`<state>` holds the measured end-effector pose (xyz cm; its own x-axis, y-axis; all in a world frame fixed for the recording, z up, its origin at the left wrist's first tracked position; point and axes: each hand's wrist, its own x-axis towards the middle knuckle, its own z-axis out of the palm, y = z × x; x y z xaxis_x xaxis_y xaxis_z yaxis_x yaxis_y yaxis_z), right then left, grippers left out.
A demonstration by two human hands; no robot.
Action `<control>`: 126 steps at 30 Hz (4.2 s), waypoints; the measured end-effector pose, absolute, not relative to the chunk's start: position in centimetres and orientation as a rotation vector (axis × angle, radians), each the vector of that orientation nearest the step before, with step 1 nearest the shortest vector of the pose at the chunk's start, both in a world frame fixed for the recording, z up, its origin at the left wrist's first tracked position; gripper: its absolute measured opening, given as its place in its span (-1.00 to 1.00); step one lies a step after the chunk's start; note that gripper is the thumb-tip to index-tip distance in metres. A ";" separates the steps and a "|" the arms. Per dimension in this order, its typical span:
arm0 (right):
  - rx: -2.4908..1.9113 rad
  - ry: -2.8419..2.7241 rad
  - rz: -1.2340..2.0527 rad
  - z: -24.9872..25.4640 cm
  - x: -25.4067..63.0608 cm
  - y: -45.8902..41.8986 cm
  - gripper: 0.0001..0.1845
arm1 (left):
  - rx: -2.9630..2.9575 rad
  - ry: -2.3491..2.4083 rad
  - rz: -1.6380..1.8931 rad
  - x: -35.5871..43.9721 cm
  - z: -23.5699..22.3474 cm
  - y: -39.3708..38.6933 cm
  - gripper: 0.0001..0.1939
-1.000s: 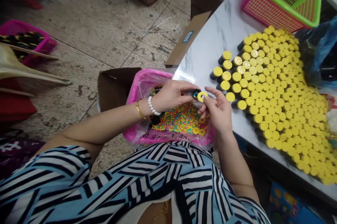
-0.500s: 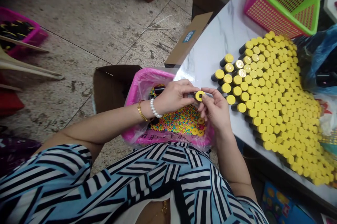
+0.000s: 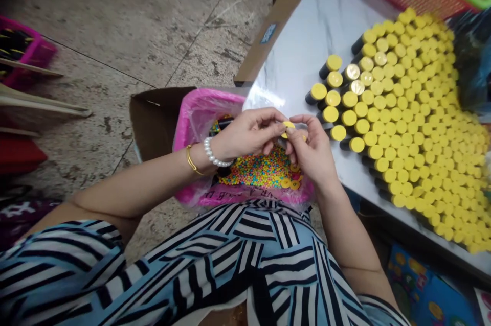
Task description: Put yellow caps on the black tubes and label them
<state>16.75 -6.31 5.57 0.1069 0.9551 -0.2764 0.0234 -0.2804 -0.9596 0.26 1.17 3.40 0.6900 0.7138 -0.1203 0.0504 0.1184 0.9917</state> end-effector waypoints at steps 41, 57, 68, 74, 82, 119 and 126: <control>-1.394 -0.954 0.937 2.1 16.2 -13.1 -0.82 | 1.897 1.009 0.701 6.2 3.0 1.8 -0.67; -2.601 -2.232 0.508 -4.3 17.0 -15.4 -0.63 | 2.377 1.341 0.131 -10.8 -0.1 -1.7 -0.77; -2.662 -2.084 0.538 -4.4 16.9 -15.0 -0.51 | 2.496 1.554 -0.275 -5.7 -2.4 -2.8 -0.58; -2.259 -2.210 0.781 -4.1 18.4 -15.5 -0.63 | 2.422 1.550 -0.249 -5.5 -2.7 -1.6 -0.44; -1.653 -1.784 1.113 -3.2 19.3 -16.5 -0.66 | 2.339 1.430 0.036 -5.5 -4.0 -1.1 -0.65; -1.444 -0.766 1.527 0.6 19.5 -19.0 -0.83 | 1.941 0.460 0.343 -3.9 -2.2 -5.1 -0.70; -1.331 -0.862 1.075 4.4 19.2 -16.9 -0.83 | 2.153 0.472 0.833 -0.9 2.2 -2.7 -0.70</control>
<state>19.18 -16.86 4.37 0.3078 0.9463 -0.0987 -0.1101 -0.0677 -0.9916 -0.91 -2.66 2.22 0.7179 0.5626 0.4099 0.0628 -0.6387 0.7669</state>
